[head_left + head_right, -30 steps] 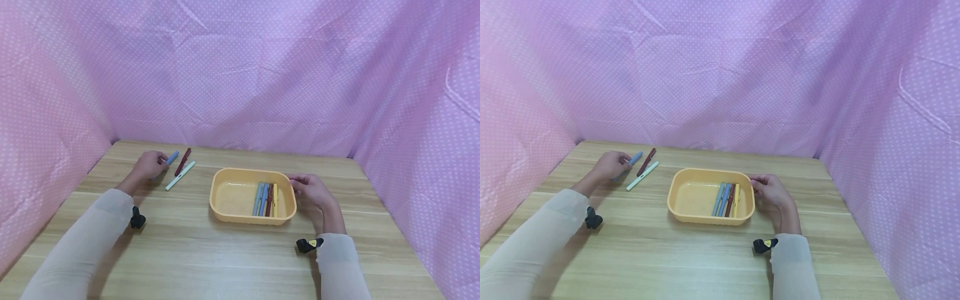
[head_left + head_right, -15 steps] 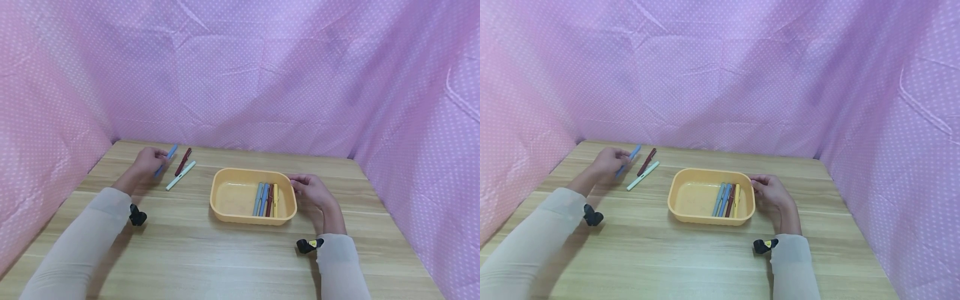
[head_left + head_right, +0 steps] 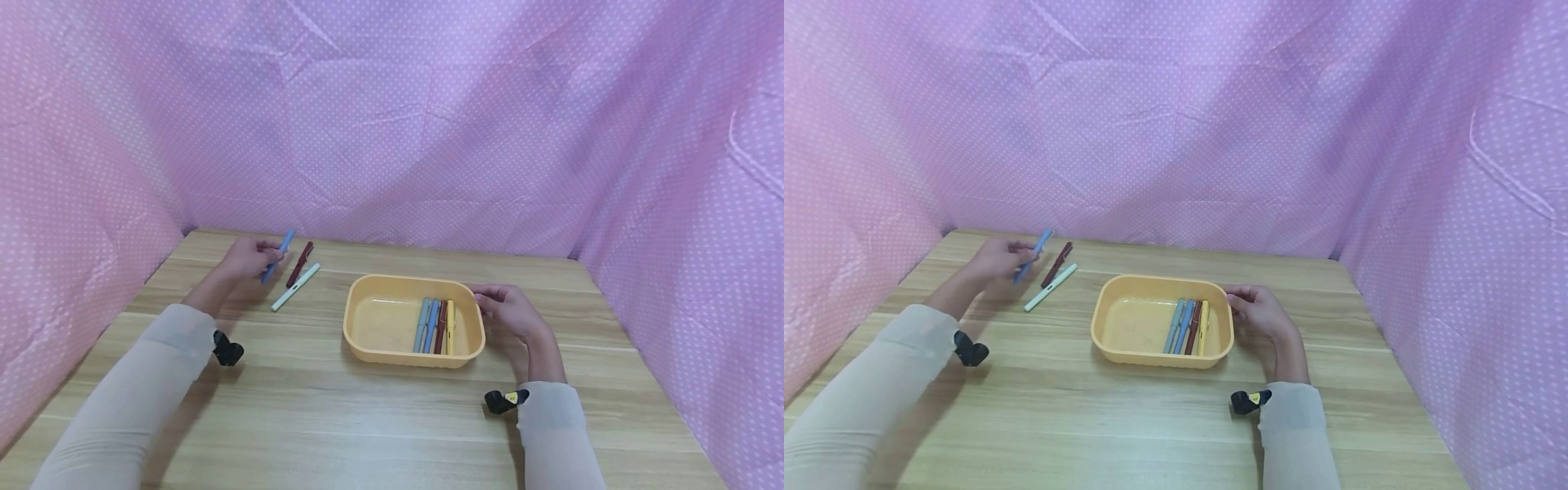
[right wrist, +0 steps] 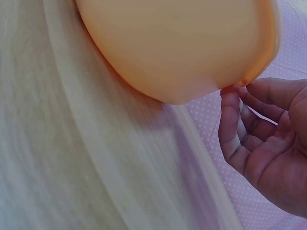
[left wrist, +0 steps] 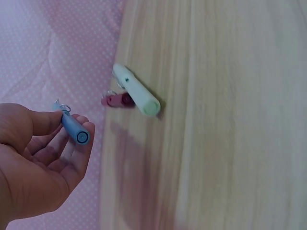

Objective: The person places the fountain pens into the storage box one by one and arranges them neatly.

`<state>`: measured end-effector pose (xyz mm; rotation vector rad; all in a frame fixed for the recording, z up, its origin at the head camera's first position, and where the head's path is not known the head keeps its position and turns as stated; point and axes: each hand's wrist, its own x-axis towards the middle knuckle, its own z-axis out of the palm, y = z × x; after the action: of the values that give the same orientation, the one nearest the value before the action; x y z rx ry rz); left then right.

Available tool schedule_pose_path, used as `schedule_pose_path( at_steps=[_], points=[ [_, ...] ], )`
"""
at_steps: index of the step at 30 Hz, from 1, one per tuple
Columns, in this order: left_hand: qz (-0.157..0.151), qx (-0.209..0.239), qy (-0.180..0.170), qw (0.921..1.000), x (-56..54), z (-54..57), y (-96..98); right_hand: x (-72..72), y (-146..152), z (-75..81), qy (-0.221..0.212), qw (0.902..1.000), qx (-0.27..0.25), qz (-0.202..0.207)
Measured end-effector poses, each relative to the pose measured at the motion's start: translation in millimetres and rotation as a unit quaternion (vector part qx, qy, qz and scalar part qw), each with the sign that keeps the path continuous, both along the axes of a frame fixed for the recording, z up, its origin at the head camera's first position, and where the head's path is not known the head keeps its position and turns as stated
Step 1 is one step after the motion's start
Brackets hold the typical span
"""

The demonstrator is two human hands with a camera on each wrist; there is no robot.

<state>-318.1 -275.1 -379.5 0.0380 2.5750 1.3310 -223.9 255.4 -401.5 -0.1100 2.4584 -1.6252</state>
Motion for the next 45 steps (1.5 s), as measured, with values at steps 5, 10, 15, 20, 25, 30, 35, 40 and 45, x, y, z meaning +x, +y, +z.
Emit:
schedule_pose_path(
  at_steps=[5, 10, 15, 20, 25, 30, 35, 40, 45],
  points=[
    [-0.007, 0.048, -0.013, 0.9987, -2.7, 5.3, 9.7, -0.7, -1.0, 0.8, -0.001, 1.0000, 0.003, -0.003],
    [-0.004, 0.100, -0.035, 0.9943, -5.0, 8.4, 19.8, -1.7, -1.6, 0.7, -0.001, 1.0000, 0.003, -0.003],
    [-0.010, 0.147, -0.058, 0.9874, -6.2, 12.6, 28.7, -2.6, -3.3, 0.7, 0.001, 1.0000, 0.005, -0.003],
    [-0.033, 0.179, -0.067, 0.9810, -2.2, 17.3, 37.5, -2.5, -2.8, 0.2, 0.006, 0.9999, 0.008, -0.002],
    [-0.049, 0.190, -0.067, 0.9783, 4.1, 21.4, 49.2, -3.1, -1.6, -1.0, 0.007, 0.9999, 0.012, -0.001],
    [-0.055, 0.196, -0.076, 0.9762, 9.8, 24.5, 62.5, -2.1, -1.2, -1.4, 0.007, 0.9999, 0.008, 0.002],
    [-0.060, 0.202, -0.074, 0.9747, 18.1, 24.4, 75.1, 1.2, -1.1, -0.1, 0.006, 1.0000, 0.005, 0.003],
    [-0.071, 0.216, -0.068, 0.9714, 28.1, 25.4, 89.7, 2.0, -0.8, 0.2, 0.004, 1.0000, -0.001, 0.004],
    [-0.073, 0.224, -0.069, 0.9695, 36.4, 27.9, 106.1, 3.5, 0.8, 0.4, 0.002, 1.0000, -0.005, 0.006]
  ],
)
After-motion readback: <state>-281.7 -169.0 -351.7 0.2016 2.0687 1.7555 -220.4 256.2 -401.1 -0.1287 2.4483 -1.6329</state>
